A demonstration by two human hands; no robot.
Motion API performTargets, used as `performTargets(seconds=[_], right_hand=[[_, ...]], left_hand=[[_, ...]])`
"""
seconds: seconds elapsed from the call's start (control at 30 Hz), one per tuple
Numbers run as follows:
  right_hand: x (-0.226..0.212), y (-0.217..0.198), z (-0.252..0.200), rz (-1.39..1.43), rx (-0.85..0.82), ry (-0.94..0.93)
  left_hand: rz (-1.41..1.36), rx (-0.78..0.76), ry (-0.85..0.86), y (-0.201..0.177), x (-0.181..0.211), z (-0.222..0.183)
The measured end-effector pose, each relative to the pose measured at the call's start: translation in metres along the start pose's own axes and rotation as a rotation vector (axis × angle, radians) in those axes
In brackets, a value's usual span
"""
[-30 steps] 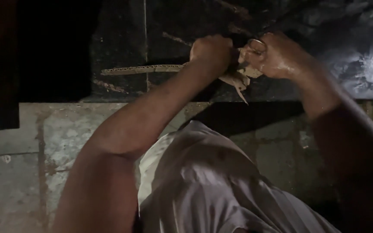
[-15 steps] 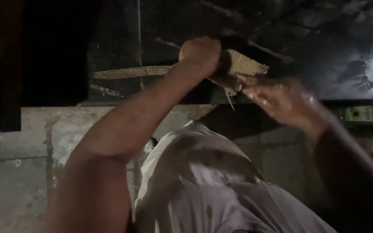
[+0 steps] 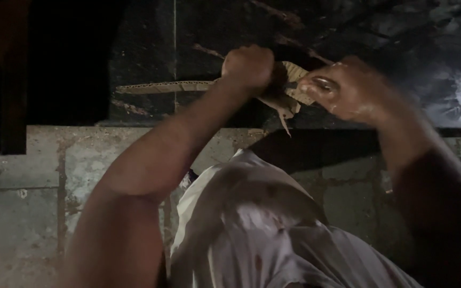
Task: The recorder uses a pair of scissors to cut and separate layers of a corrugated cardboard strip.
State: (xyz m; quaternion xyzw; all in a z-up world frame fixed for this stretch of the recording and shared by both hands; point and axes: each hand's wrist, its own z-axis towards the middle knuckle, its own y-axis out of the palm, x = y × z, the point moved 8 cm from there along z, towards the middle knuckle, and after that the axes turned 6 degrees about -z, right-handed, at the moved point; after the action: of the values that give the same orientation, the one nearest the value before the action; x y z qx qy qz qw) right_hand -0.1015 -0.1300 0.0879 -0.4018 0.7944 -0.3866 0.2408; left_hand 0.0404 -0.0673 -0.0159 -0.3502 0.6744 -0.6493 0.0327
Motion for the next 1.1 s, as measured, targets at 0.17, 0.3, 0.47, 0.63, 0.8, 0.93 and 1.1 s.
performTargets(seconds=[0.17,0.3,0.47,0.63,0.8,0.93,1.1], right_hand=[[0.0,-0.009,0.017,-0.136,0.13,-0.044],[-0.013,-0.007,0.022,-0.118,0.034,-0.059],[-0.014,0.005,0.025,-0.14,-0.071,-0.006],[0.004,-0.007,0.021,-0.124,-0.077,0.05],[-0.004,-0.009,0.025,-0.086,0.015,-0.073],[-0.009,0.003,0.033,-0.087,0.023,-0.114],[-0.002,-0.013,0.018,-0.063,0.045,-0.011]], left_hand=[[0.004,0.03,0.02,-0.001,0.003,0.001],[0.028,0.017,0.01,-0.008,0.007,-0.002],[0.017,-0.095,-0.062,-0.005,0.007,-0.006],[-0.022,-0.02,-0.024,-0.005,0.001,-0.002],[-0.006,-0.045,-0.006,-0.01,0.008,-0.005],[-0.01,0.081,0.058,-0.001,-0.001,0.005],[-0.014,-0.009,0.0,-0.011,0.007,-0.004]])
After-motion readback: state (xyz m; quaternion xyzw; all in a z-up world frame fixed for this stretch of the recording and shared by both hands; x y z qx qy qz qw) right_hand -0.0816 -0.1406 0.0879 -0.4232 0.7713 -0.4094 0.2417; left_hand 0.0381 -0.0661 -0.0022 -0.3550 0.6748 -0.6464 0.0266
